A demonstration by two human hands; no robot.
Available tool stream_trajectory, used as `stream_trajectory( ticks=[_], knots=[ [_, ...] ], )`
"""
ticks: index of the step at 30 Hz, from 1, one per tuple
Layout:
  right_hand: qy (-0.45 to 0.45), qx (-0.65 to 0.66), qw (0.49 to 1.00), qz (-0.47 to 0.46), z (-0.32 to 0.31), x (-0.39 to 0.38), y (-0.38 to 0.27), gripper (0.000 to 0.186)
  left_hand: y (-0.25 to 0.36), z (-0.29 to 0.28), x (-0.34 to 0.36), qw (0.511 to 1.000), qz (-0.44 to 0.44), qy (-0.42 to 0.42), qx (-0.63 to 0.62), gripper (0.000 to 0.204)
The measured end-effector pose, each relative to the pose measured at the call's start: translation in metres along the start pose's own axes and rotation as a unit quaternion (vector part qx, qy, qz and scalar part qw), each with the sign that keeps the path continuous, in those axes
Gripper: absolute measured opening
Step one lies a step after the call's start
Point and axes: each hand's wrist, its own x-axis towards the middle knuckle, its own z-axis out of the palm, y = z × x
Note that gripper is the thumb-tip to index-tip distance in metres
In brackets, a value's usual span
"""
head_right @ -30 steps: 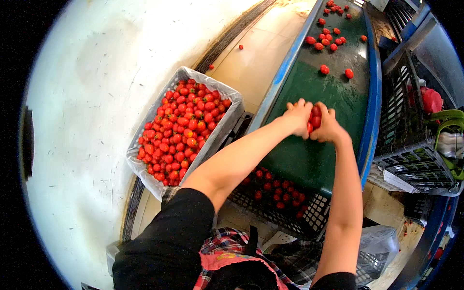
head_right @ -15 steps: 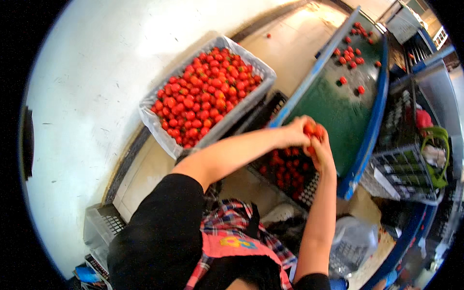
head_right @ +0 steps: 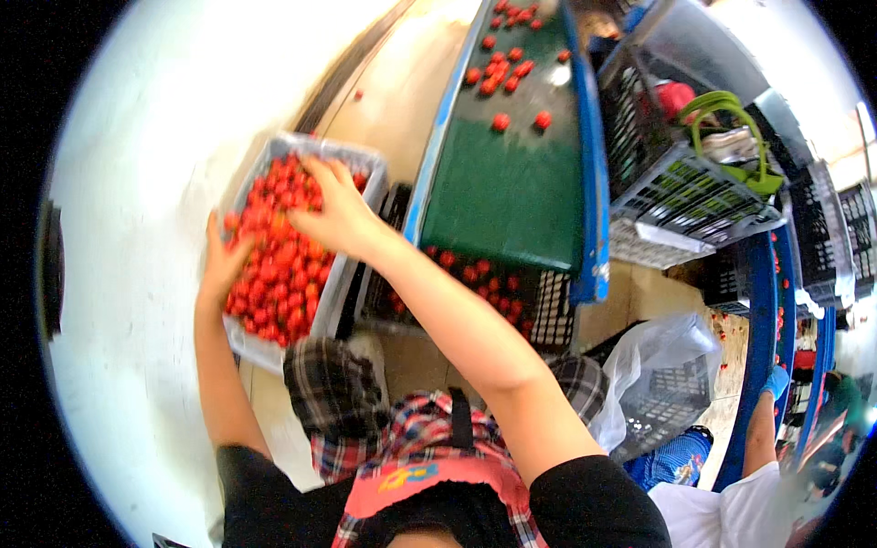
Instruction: The person picks up red fruits from a moving conveyor belt by hand and places them into a white plastic crate and a black container.
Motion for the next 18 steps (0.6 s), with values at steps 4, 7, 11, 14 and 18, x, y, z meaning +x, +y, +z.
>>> stream_trajectory(
  ticks=[4,7,11,14,18],
  knots=[
    [0.055,-0.056,0.992,0.098,-0.081,-0.068,0.065,0.071,0.014,0.022,-0.018,0.999,0.009,-0.031,-0.001,0.068],
    [0.13,-0.159,0.929,0.308,-0.154,-0.135,0.114,0.079,0.13,0.087,-0.033,0.97,0.078,-0.208,-0.098,0.061],
    [0.203,-0.138,0.901,0.359,-0.177,-0.168,0.13,0.074,0.194,0.193,-0.017,0.896,0.202,-0.388,-0.074,0.076],
    [0.134,-0.247,0.914,0.293,-0.169,-0.175,0.112,0.069,0.207,0.277,0.019,0.915,0.114,-0.386,-0.039,0.089],
    [-0.026,-0.457,0.831,0.316,-0.164,-0.184,0.091,0.065,0.203,0.391,0.083,0.955,0.096,-0.271,0.08,0.099]
  ],
)
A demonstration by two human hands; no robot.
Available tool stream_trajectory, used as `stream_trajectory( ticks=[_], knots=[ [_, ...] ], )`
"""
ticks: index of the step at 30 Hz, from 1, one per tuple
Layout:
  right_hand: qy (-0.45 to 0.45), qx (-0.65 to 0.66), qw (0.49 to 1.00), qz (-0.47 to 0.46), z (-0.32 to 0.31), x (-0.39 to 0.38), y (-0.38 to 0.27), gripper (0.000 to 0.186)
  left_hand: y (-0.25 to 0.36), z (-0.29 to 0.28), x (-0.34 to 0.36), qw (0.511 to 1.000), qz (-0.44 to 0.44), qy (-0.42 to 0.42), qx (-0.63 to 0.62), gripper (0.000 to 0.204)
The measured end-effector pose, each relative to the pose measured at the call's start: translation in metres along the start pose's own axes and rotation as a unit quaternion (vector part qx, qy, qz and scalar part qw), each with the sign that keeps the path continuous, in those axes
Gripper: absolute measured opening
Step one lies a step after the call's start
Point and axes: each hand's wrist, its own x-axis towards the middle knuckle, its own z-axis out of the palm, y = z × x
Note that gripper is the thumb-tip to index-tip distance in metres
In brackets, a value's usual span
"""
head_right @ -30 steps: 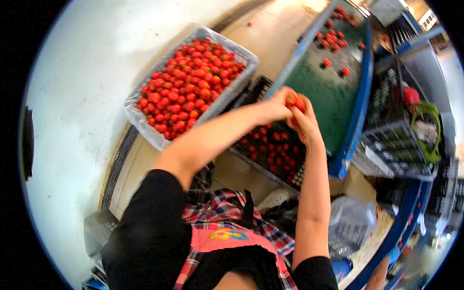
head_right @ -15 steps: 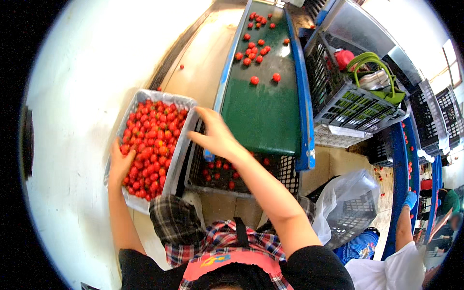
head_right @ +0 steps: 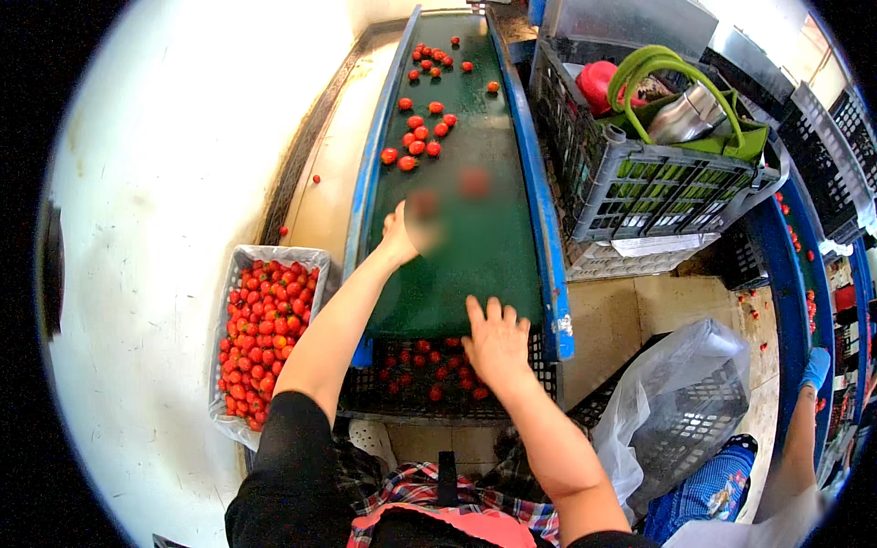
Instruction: The person picks up red fruits from a moving conveyor belt by hand and places them into a white plastic crate and a black container.
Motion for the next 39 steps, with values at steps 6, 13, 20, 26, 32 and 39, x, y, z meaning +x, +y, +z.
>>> stream_trajectory(
  ticks=[6,13,20,26,32,39],
  knots=[
    [-0.01,-0.007,1.0,0.017,-0.001,-0.015,0.014,0.058,0.052,0.069,0.069,0.981,0.145,0.089,0.094,0.051],
    [0.029,0.015,0.999,0.013,-0.003,-0.004,0.025,0.053,0.072,0.073,-0.006,0.931,0.295,0.156,0.145,0.013],
    [-0.046,0.037,0.998,0.001,-0.008,-0.004,0.015,0.05,0.024,-0.033,0.05,0.916,0.142,0.334,0.17,0.029],
    [-0.008,-0.012,1.0,0.002,0.006,-0.011,0.019,0.052,0.042,-0.026,0.075,0.934,-0.079,0.171,0.303,0.065],
    [-0.018,-0.016,1.0,-0.011,0.003,-0.014,0.022,0.053,0.049,-0.016,0.079,0.894,-0.059,0.141,0.421,0.07],
    [-0.043,-0.03,0.998,-0.024,0.002,-0.005,0.004,0.05,0.032,-0.036,0.057,0.961,0.101,0.166,0.199,0.055]
  ],
)
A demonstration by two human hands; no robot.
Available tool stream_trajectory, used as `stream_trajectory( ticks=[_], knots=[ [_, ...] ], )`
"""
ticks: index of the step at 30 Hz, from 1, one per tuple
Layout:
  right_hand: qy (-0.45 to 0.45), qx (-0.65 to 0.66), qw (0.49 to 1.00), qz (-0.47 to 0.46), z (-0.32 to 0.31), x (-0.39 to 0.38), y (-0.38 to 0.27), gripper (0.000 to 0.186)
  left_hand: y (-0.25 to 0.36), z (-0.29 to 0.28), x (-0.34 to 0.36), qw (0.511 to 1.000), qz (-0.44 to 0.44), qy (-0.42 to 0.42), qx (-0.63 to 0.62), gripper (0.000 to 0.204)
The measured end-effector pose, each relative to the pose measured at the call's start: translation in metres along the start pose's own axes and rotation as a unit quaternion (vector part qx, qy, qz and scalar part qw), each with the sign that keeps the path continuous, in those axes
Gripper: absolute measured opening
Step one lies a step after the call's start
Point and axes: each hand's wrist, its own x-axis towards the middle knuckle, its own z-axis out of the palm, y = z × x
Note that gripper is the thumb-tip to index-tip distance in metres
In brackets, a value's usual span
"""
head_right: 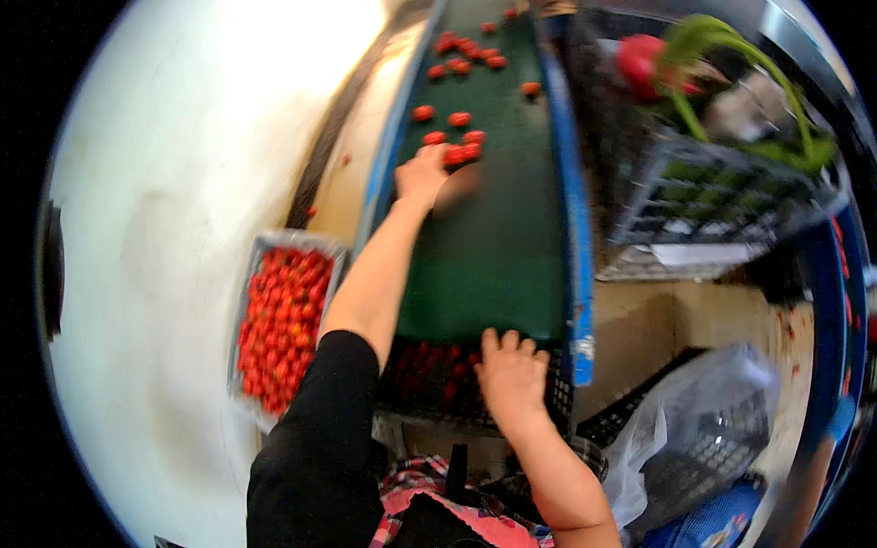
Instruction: The person picks up red fruits from a moving conveyor belt by hand and places them into a white plastic crate and a black container.
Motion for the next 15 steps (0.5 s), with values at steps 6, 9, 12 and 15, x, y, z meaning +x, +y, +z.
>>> stream_trajectory(
  ticks=[6,9,12,15],
  knots=[
    [0.067,0.049,0.996,-0.023,0.003,-0.002,0.019,0.048,0.032,0.015,-0.02,0.994,0.05,0.044,-0.086,0.053],
    [0.018,0.038,0.999,-0.018,0.007,-0.005,0.006,0.046,0.018,0.018,-0.015,0.981,-0.066,-0.038,-0.179,0.069],
    [0.01,0.061,0.998,-0.023,0.004,-0.006,-0.001,0.041,0.016,0.023,-0.031,0.976,-0.053,-0.044,-0.205,0.063],
    [-0.004,0.091,0.995,0.028,0.003,0.006,-0.001,0.039,0.021,0.023,-0.046,0.976,0.03,-0.087,-0.199,0.051]
  ],
)
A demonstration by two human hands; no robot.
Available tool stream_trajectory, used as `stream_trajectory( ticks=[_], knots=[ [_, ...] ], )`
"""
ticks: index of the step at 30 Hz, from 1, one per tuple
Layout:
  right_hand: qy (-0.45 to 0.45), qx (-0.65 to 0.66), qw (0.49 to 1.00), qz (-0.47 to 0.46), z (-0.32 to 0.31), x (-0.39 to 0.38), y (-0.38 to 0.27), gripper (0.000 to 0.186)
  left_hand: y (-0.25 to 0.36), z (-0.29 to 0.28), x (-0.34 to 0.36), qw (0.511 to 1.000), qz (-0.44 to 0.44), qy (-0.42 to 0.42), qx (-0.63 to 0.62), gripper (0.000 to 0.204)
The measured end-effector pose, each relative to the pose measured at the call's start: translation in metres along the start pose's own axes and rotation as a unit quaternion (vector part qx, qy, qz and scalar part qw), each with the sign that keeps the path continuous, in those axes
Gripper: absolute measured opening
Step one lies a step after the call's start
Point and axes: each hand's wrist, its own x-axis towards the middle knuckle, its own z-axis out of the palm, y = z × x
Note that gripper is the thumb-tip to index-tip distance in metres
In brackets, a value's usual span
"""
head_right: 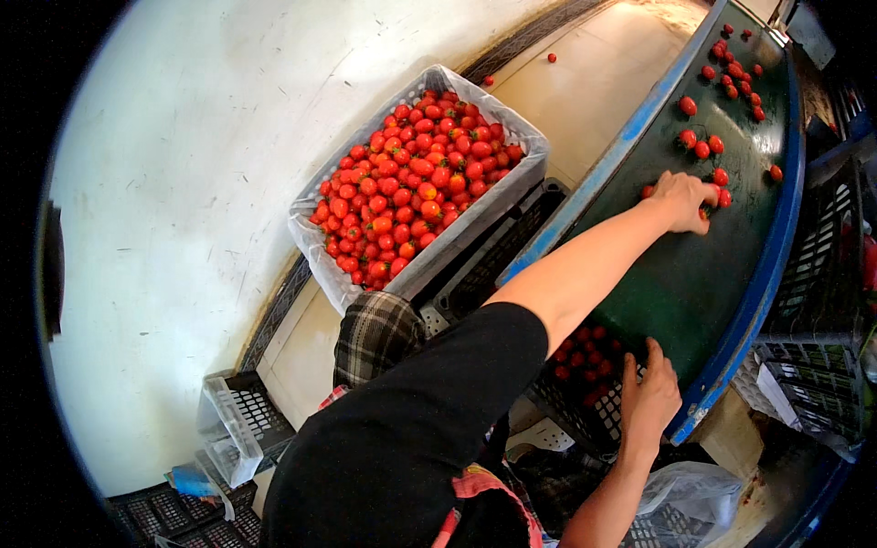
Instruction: The person picks up red fruits from a moving conveyor belt by hand and places them into a white plastic crate and a black container.
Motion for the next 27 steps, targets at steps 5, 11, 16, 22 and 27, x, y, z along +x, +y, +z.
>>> stream_trajectory(
  ticks=[5,11,16,22,27],
  knots=[
    [0.169,-0.013,0.985,-0.046,0.006,0.026,-0.014,0.052,0.004,0.01,-0.04,0.983,0.053,0.146,0.097,0.037],
    [0.275,0.058,0.957,-0.074,0.017,0.075,-0.023,0.073,-0.012,-0.011,-0.083,0.957,0.028,0.283,0.05,0.021],
    [0.256,0.103,0.961,0.03,0.035,0.108,-0.011,0.086,0.007,0.001,-0.108,0.958,-0.051,0.28,0.017,0.046],
    [0.29,0.122,0.949,0.023,0.035,0.171,-0.004,0.099,0.013,0.001,-0.127,0.956,-0.029,0.286,0.06,0.057],
    [0.246,0.077,0.963,-0.082,-0.003,0.233,-0.002,0.11,-0.004,-0.005,-0.092,0.946,-0.037,0.319,0.053,0.05]
  ],
)
